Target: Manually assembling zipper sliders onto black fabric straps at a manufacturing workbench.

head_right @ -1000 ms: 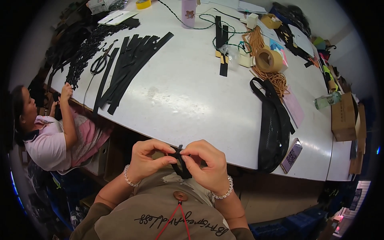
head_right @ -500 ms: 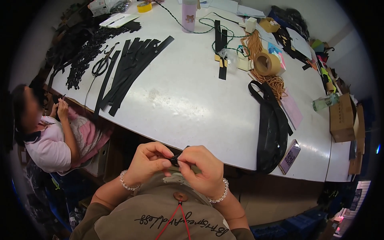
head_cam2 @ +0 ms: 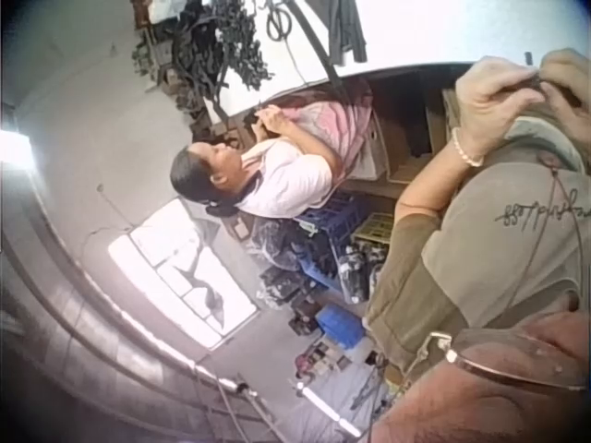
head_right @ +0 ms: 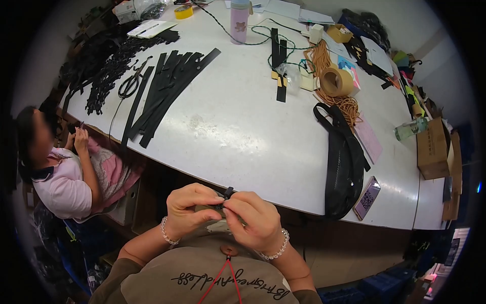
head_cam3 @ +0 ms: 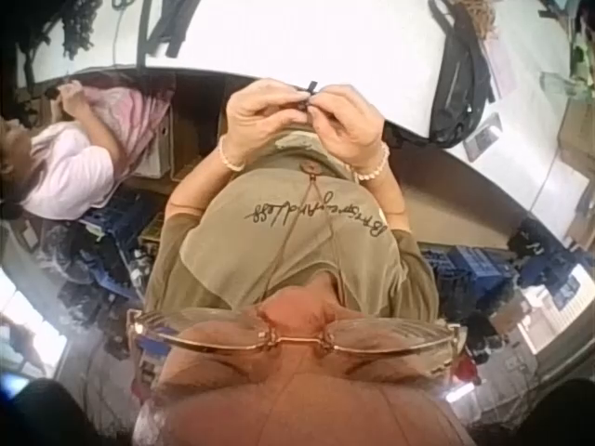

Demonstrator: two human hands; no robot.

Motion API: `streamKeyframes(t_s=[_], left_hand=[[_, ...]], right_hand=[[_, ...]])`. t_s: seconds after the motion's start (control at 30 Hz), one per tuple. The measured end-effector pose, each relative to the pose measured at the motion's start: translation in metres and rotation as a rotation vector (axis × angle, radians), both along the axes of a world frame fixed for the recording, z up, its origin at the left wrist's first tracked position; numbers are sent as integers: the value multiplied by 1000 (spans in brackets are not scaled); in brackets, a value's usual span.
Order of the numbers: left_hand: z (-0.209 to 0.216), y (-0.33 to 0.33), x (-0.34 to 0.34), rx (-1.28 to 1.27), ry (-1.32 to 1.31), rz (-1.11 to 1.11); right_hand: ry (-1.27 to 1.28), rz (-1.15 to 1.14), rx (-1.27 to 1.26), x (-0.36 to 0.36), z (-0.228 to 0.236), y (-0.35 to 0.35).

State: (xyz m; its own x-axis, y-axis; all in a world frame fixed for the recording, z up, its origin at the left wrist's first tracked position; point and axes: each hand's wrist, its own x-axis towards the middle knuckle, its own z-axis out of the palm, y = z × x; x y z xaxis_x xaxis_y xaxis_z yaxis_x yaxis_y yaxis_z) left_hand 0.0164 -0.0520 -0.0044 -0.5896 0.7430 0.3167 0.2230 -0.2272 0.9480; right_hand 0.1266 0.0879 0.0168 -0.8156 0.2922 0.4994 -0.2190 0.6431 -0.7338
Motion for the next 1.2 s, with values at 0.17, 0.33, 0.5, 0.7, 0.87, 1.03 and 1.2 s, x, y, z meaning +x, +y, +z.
streamKeyframes(t_s=[0.17,0.33,0.5,0.7,0.87,1.03,1.2], left_hand=[[-4,0,-2,-22,85,17],[-5,-3,-2,-45,175,49],[-10,-4,-2,-44,238,86],[-10,-5,-2,-50,262,71],[-7,-6,-6,-16,274,-17],[-5,-6,-9,-4,297,-65],[-10,-8,-11,-28,289,-112]], right_hand=[[24,30,123,-2,-2,1],[42,32,211,-2,-8,0],[40,84,215,-4,-13,4],[2,99,195,-5,-16,2],[114,91,159,-4,-21,-3],[205,50,97,-5,-26,-9],[126,15,-73,1,-30,-14]])
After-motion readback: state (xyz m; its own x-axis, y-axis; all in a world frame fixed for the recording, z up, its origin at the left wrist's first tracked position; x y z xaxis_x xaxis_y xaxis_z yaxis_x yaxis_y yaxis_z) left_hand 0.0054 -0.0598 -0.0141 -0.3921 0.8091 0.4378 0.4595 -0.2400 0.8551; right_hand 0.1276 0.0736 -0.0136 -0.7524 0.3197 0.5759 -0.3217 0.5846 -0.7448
